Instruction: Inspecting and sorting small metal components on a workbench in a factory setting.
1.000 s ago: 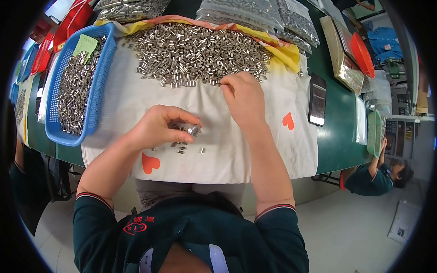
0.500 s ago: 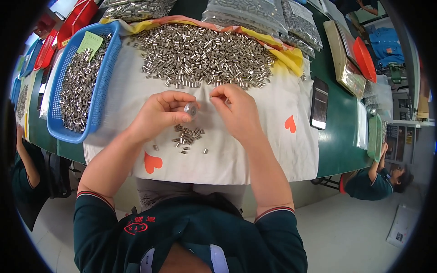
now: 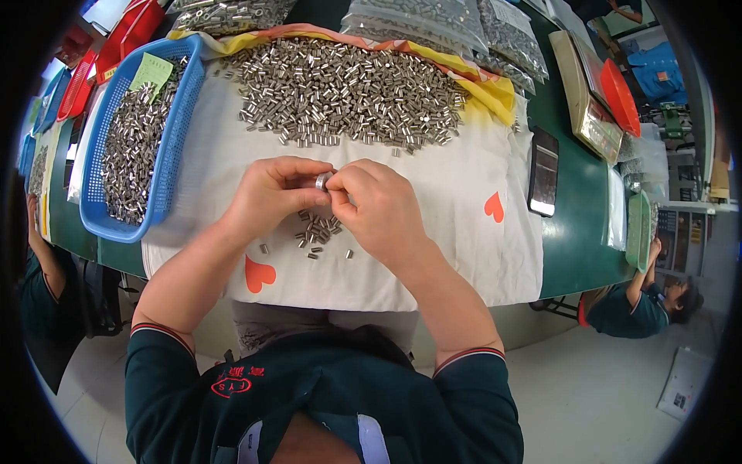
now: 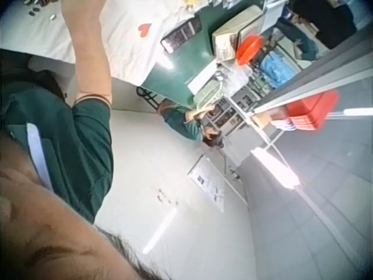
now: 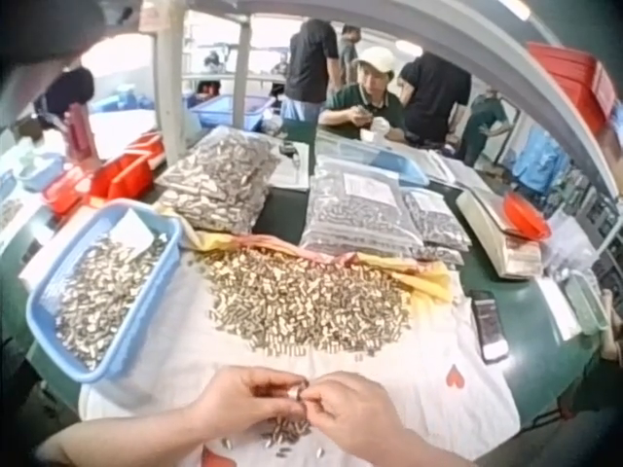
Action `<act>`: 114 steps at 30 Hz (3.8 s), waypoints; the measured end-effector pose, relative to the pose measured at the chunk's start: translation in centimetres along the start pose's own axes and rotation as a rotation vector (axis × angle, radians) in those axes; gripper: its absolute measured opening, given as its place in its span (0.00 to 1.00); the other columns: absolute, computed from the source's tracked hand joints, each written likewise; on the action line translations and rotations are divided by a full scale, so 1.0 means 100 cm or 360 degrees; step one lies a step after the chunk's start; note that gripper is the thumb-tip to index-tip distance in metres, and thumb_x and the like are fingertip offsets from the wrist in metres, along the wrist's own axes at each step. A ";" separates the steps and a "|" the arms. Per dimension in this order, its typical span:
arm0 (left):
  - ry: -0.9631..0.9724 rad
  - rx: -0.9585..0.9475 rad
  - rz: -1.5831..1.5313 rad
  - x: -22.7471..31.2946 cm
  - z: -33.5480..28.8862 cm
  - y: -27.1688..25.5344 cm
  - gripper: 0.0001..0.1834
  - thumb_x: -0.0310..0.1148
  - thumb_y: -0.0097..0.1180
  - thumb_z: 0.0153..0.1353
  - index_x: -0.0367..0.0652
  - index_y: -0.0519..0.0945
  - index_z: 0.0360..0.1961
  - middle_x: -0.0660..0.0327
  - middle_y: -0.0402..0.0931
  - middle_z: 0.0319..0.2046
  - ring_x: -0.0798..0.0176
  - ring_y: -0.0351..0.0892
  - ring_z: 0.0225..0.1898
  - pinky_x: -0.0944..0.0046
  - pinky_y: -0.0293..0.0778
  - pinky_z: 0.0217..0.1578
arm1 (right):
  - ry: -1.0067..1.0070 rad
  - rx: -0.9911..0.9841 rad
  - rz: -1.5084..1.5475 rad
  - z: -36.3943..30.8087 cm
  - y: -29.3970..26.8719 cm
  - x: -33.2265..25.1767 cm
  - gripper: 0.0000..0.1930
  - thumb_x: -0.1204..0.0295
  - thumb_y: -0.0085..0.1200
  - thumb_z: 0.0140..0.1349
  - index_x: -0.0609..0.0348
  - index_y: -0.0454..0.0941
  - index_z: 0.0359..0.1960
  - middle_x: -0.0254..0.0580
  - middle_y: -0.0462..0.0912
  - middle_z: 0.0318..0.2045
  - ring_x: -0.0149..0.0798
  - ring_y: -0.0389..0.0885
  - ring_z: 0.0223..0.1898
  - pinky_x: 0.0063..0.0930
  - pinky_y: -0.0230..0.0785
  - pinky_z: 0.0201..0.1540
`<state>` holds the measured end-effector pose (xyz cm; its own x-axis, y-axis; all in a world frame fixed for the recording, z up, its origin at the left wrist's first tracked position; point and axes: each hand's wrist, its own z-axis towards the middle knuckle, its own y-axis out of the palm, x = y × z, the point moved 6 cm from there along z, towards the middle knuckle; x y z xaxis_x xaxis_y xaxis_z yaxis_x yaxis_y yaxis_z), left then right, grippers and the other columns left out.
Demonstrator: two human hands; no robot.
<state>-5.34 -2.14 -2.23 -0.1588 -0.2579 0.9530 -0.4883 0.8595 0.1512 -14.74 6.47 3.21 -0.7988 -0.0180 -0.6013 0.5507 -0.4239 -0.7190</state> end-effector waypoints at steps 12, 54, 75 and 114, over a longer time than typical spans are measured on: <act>-0.0141 -0.0407 0.0075 -0.003 -0.008 0.016 0.18 0.25 0.63 0.46 0.37 0.77 0.41 0.63 0.77 0.35 0.74 0.74 0.37 0.73 0.71 0.40 | 0.0676 0.0083 0.0085 0.005 -0.028 0.068 0.05 0.77 0.54 0.48 0.59 0.77 0.29 0.39 0.76 0.26 0.34 0.75 0.27 0.25 0.67 0.30; -0.0089 -0.0196 -0.0061 -0.002 0.001 0.008 0.19 0.19 0.60 0.47 0.32 0.75 0.43 0.62 0.76 0.32 0.73 0.75 0.34 0.74 0.73 0.36 | 0.0484 -0.0315 0.0534 -0.004 -0.002 0.017 0.06 0.76 0.57 0.47 0.61 0.75 0.28 0.39 0.77 0.23 0.33 0.75 0.25 0.23 0.67 0.29; -0.0089 -0.0273 -0.0115 0.000 -0.001 0.007 0.19 0.19 0.58 0.48 0.34 0.73 0.44 0.63 0.76 0.35 0.74 0.74 0.34 0.75 0.72 0.35 | 0.0557 0.0013 -0.0502 -0.004 -0.019 0.067 0.04 0.76 0.51 0.48 0.58 0.76 0.27 0.43 0.76 0.26 0.44 0.75 0.30 0.34 0.67 0.33; -0.0099 -0.0342 0.0102 -0.006 -0.005 0.012 0.17 0.24 0.63 0.46 0.37 0.77 0.40 0.65 0.76 0.30 0.76 0.73 0.32 0.76 0.71 0.35 | 0.0978 0.0017 0.0115 -0.007 -0.041 0.080 0.06 0.75 0.56 0.49 0.62 0.76 0.29 0.35 0.78 0.23 0.26 0.73 0.24 0.21 0.66 0.30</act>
<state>-5.45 -0.73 -2.46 -0.2397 -0.2206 0.9454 -0.2827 0.9475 0.1494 -23.20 8.67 1.09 -0.4721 0.4765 -0.7416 0.5934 -0.4504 -0.6671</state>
